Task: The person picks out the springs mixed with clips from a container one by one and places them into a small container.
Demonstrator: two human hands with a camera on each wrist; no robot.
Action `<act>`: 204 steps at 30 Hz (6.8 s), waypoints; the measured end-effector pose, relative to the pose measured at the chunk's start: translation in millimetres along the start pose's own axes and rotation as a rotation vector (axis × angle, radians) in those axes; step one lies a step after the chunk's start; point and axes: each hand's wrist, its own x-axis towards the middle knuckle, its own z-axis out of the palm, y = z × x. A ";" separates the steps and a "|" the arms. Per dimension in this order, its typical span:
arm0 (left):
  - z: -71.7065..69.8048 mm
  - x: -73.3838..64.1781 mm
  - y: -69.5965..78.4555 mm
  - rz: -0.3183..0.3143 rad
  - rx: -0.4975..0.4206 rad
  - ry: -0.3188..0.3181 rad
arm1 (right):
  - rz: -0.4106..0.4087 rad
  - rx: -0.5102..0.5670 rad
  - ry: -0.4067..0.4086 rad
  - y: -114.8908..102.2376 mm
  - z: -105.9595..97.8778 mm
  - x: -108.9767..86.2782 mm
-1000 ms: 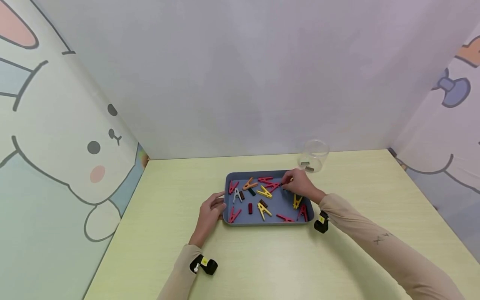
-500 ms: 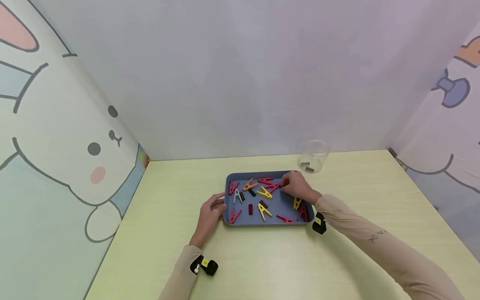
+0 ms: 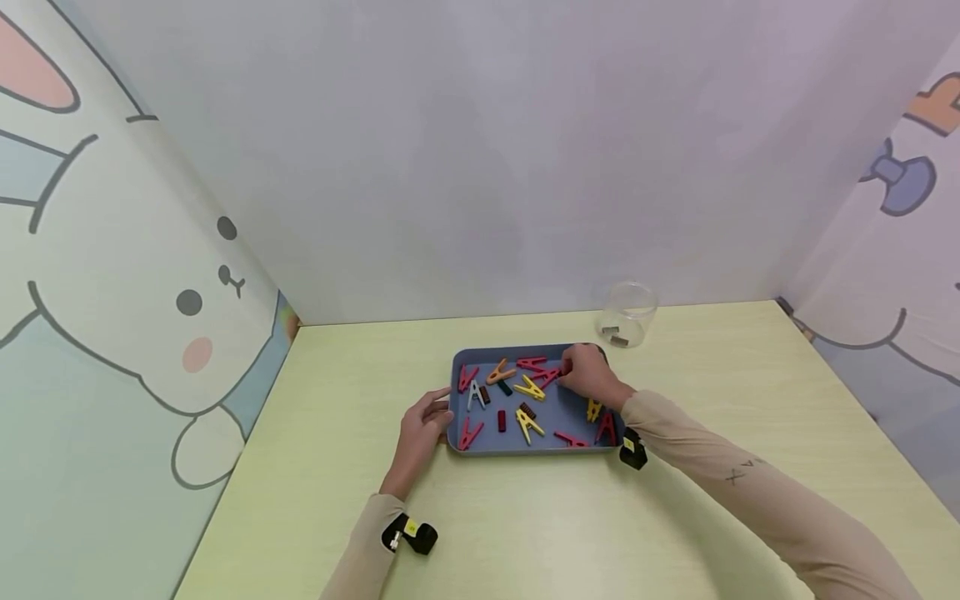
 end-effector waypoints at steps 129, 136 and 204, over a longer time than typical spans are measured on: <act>4.2 12.1 -34.8 0.022 0.007 0.052 | 0.120 0.554 0.090 -0.5 -91.7 -39.0; 3.9 12.1 -34.0 0.026 0.010 0.055 | 0.147 0.546 0.103 0.0 -98.0 -37.2; 2.5 -4.5 1.6 0.019 0.028 0.022 | 0.176 0.627 0.233 30.3 -135.5 -24.7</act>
